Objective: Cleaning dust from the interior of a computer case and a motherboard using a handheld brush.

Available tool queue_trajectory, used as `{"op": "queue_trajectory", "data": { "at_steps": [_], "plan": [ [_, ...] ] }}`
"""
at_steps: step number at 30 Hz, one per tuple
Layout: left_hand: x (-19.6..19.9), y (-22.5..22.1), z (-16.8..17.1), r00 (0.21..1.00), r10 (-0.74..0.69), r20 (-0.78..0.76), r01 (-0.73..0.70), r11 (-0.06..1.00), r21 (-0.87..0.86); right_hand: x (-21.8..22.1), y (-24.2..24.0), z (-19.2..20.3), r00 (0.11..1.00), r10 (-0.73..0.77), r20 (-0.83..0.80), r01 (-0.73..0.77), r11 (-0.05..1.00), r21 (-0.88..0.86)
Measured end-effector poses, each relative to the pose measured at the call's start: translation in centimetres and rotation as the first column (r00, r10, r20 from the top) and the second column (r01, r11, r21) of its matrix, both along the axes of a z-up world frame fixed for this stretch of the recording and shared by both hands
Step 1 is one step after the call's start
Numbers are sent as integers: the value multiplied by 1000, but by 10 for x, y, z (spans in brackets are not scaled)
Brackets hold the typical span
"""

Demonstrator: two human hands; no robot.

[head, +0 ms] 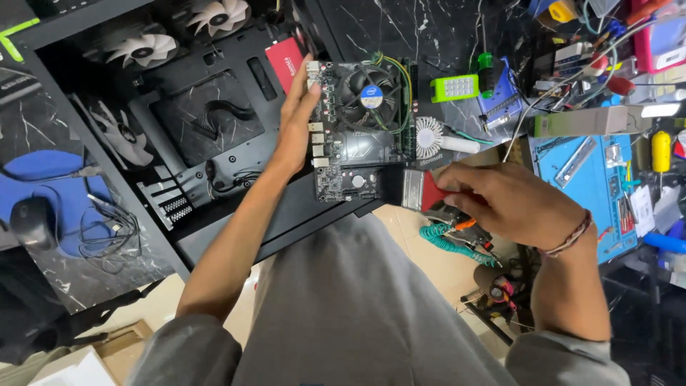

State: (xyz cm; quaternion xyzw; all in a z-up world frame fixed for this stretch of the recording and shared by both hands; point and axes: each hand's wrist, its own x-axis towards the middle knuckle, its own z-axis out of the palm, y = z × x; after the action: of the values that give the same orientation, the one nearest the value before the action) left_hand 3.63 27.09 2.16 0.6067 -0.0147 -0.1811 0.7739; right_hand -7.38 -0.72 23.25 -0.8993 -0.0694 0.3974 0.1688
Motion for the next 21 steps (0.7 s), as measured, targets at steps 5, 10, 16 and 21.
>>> {"op": "queue_trajectory", "data": {
  "at_steps": [5, 10, 16, 21],
  "plan": [
    [1, -1, -1, 996, 5, -90, -28, 965, -261, 33, 30, 19, 987, 149, -53, -153, 985, -83],
    [1, -1, 3, 986, -9, -167, -60, 912, -407, 86, 71, 16, 973, 198, 120, -201, 979, 17],
    [5, 0, 3, 973, 12, -231, -119, 883, -455, 104, 116, 26, 936, 306, 173, -284, 948, -143],
    [3, 1, 12, 993, 30, -114, -68, 935, -347, 120, 112, 14, 850, 336, 405, -309, 942, -133]
  ]
}}
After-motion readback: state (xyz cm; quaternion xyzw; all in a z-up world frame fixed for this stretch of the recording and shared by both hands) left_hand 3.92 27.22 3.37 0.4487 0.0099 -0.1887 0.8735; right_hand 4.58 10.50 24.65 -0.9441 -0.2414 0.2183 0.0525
